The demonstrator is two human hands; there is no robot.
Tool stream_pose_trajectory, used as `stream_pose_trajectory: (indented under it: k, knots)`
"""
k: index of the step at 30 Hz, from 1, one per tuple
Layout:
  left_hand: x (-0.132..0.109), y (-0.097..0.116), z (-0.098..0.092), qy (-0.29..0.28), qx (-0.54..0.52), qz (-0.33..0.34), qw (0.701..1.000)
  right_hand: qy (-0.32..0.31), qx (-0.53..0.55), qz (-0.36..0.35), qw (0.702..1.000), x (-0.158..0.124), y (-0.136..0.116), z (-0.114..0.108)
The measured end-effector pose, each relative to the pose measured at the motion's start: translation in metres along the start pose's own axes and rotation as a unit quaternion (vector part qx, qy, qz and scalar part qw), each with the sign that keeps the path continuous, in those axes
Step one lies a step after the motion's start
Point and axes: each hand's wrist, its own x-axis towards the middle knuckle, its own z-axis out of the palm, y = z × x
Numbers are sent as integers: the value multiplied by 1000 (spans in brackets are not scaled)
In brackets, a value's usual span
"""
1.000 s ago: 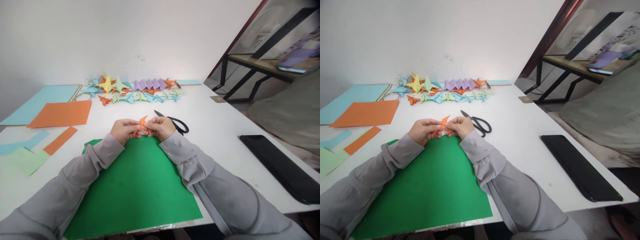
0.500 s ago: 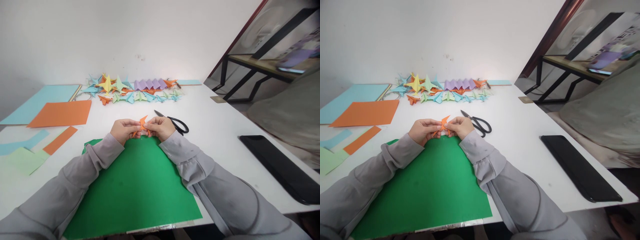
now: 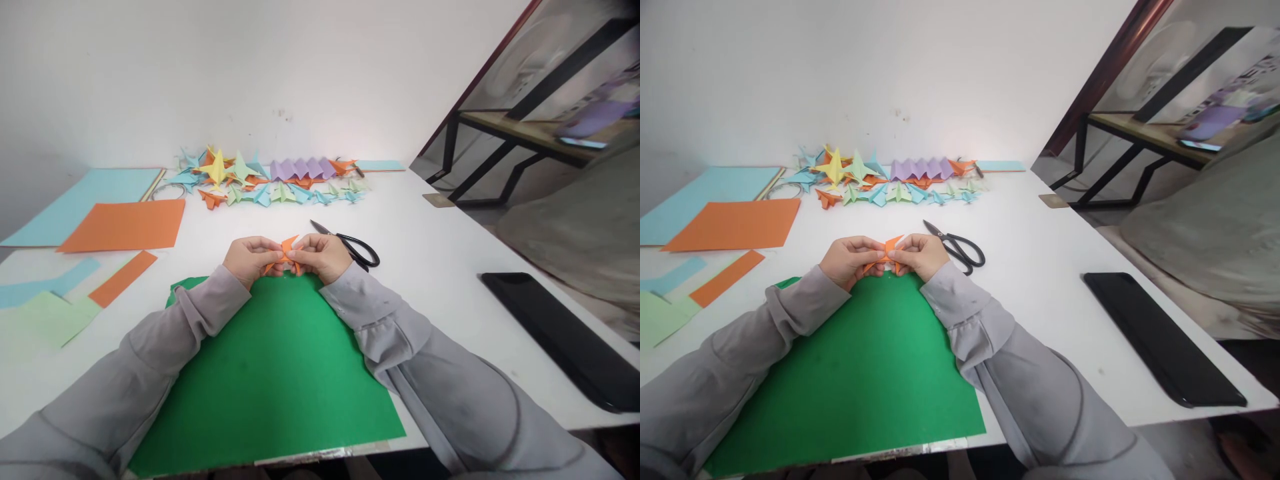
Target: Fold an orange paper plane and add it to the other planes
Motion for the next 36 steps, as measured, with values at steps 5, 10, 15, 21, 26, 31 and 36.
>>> stream_pose_trajectory:
  k: [5,10,15,21,26,31,36]
  knots:
    - [1,-2,-2,-7,0,12,1000,9,-6,-3,1000,-1,0,1]
    - [1,-3,-2,-8,4,18,1000,5,4,-7,1000,-1,0,1]
    - [-1,0,2,9,4,16,1000,10,4,-8,1000,-2,-2,3]
    - [-2,1,1,7,23,1,1000,22,4,-2,1000,-3,-3,3]
    - [-2,1,1,-5,22,-2,1000,16,1,-3,1000,-5,-5,3]
    - [-4,2,4,9,23,-4,1000,12,1,-4,1000,-5,-6,3]
    - [-3,-1,2,6,21,17,1000,16,17,10,1000,-6,-9,5]
